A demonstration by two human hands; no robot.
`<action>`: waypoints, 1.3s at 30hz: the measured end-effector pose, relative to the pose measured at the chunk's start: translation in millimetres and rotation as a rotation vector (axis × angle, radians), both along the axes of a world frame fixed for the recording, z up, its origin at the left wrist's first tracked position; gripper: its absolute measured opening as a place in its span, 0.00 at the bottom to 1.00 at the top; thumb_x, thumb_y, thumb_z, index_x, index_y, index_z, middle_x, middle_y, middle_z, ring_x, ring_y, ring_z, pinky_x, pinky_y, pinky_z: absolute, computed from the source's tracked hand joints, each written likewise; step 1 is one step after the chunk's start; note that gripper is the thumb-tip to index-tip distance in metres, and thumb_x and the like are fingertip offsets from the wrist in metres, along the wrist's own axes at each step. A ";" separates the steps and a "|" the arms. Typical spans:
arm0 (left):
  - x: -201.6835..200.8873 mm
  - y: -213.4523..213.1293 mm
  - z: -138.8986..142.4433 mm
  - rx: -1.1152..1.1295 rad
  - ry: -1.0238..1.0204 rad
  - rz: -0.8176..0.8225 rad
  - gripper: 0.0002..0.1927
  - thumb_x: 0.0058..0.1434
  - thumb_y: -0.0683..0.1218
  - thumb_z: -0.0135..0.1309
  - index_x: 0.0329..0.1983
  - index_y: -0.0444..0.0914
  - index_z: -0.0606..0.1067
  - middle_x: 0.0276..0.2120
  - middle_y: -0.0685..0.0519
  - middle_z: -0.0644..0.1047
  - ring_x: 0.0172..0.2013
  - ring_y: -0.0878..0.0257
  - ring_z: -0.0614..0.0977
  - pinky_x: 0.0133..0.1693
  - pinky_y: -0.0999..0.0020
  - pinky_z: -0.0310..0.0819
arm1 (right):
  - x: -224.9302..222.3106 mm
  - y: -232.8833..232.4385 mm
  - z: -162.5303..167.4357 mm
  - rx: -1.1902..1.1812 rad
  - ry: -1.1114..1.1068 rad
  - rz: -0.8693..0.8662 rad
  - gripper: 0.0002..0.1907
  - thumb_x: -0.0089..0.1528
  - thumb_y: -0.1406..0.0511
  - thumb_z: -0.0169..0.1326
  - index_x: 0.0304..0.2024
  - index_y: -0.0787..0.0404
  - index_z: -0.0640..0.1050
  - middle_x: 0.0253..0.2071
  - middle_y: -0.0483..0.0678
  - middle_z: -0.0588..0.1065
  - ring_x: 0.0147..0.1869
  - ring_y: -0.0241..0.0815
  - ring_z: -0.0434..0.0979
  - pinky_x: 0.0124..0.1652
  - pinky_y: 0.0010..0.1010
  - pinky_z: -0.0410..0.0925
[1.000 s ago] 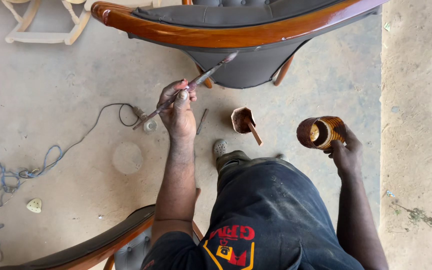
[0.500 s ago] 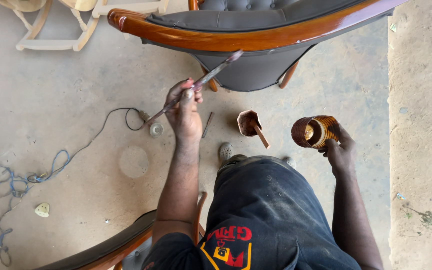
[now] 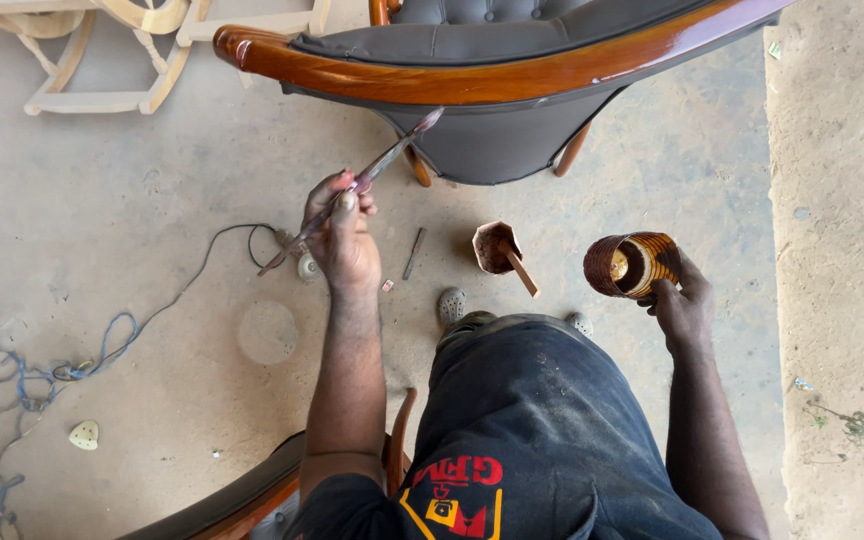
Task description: The person applies a brown finish to the wooden frame of a chair using a paintbrush. They dip the brush into a container and coat the legs and armrests of multiple chairs in a workshop.
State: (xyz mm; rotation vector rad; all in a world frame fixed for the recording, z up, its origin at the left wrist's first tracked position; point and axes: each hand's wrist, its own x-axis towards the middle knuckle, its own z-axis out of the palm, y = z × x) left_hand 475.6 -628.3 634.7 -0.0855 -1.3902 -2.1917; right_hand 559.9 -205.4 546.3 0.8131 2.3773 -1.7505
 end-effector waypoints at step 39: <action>-20.4 94.3 19.1 -0.214 -0.019 -0.138 0.13 0.73 0.47 0.58 0.54 0.33 0.78 0.44 0.45 0.82 0.44 0.63 0.85 0.45 0.70 0.81 | 1.6 14.0 5.0 -0.053 0.017 -0.015 0.35 0.59 0.75 0.45 0.72 0.63 0.67 0.50 0.57 0.79 0.32 0.37 0.79 0.28 0.26 0.70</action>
